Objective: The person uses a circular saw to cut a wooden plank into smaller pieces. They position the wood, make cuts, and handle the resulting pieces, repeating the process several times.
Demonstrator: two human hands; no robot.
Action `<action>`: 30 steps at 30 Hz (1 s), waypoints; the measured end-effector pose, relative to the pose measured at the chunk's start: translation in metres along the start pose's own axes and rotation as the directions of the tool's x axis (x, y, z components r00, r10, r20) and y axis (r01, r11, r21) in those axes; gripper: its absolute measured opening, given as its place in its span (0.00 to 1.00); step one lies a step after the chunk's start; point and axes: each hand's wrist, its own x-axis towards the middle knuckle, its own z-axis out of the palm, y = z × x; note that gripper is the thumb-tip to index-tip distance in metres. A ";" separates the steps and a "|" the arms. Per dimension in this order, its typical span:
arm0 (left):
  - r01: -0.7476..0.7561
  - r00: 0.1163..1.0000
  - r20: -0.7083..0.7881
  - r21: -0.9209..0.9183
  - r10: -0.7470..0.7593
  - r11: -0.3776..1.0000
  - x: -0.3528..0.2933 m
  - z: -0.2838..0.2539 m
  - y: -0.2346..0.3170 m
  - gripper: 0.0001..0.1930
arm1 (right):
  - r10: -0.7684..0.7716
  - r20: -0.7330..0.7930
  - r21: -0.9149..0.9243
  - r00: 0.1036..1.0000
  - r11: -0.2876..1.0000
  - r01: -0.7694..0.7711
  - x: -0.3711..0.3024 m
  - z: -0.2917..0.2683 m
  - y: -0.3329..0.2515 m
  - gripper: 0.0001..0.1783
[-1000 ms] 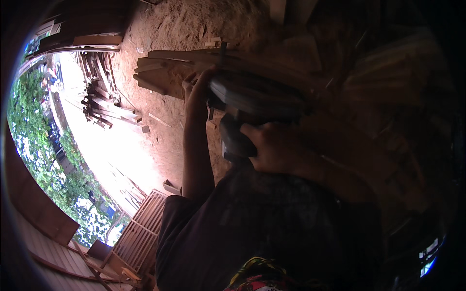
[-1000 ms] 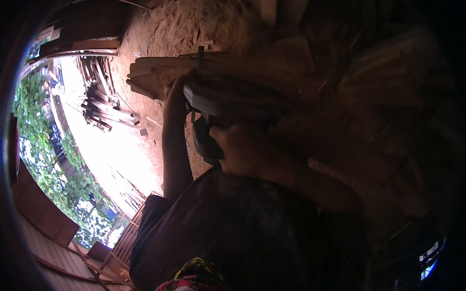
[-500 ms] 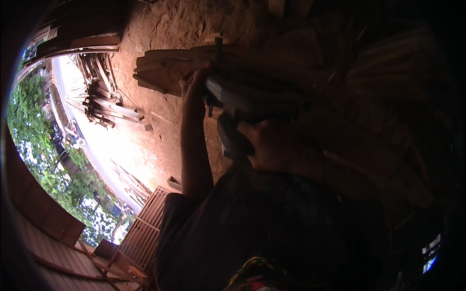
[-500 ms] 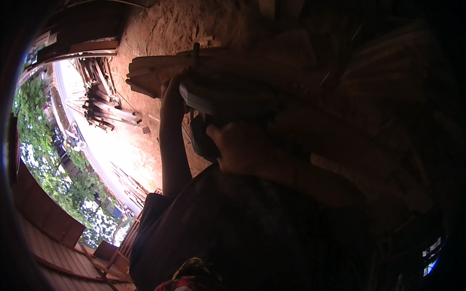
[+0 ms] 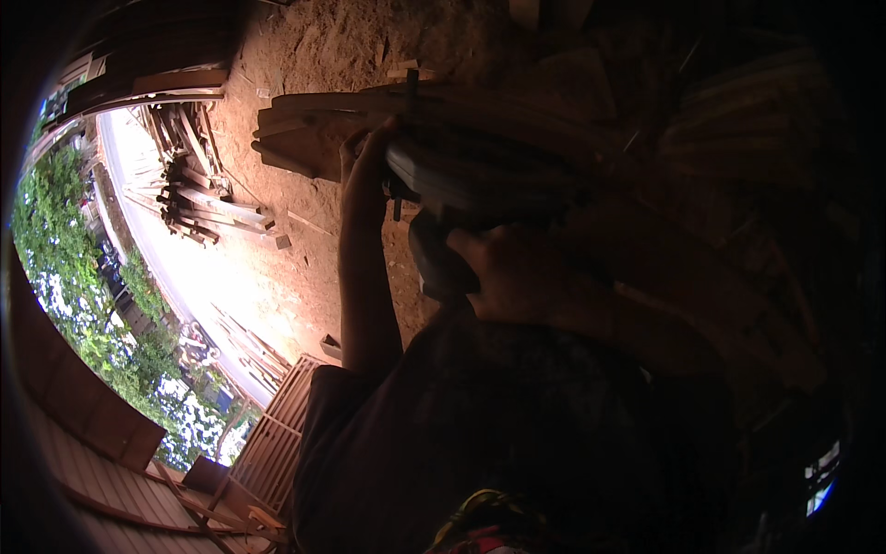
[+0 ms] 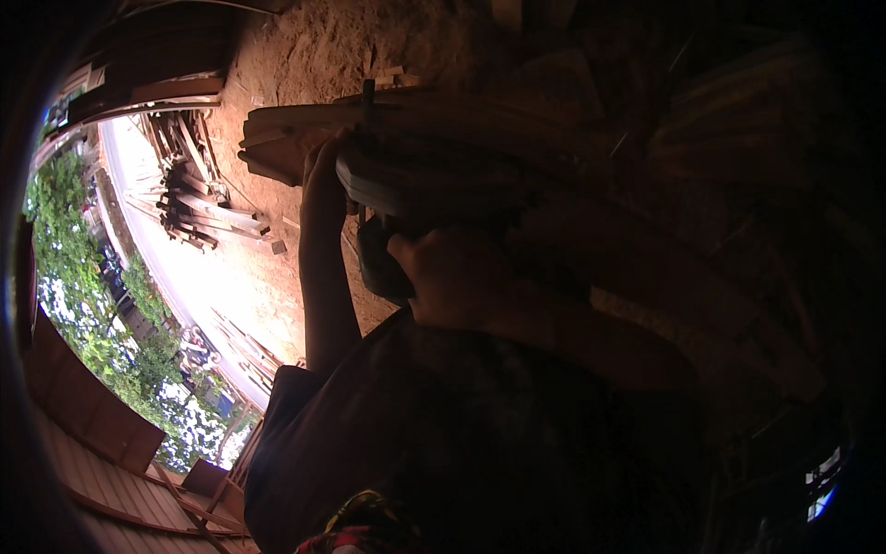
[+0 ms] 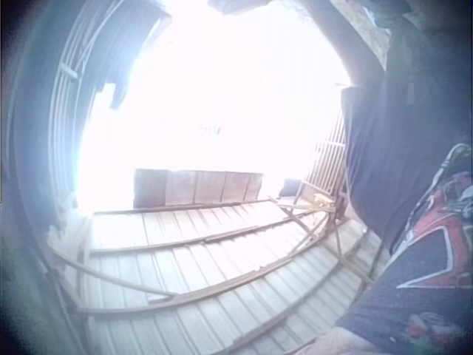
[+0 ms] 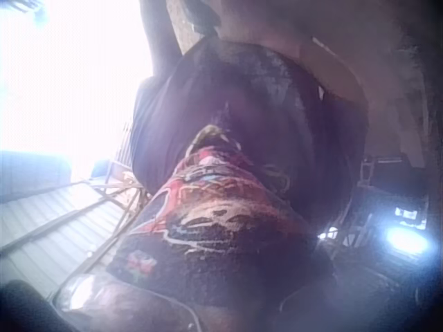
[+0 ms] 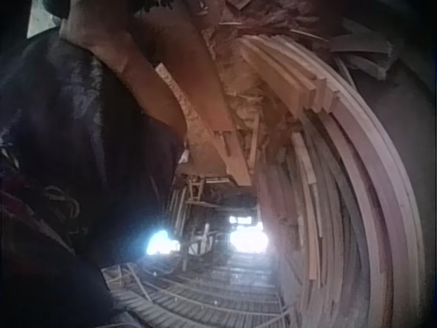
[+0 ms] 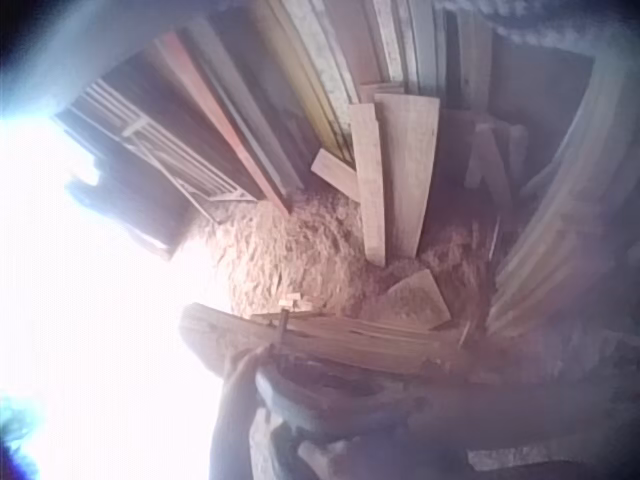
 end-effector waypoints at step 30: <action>-0.074 0.997 0.002 -0.030 0.074 0.997 -0.010 0.003 0.020 0.34 | -0.011 0.009 -0.005 1.000 1.000 0.011 0.018 0.006 -0.002 0.19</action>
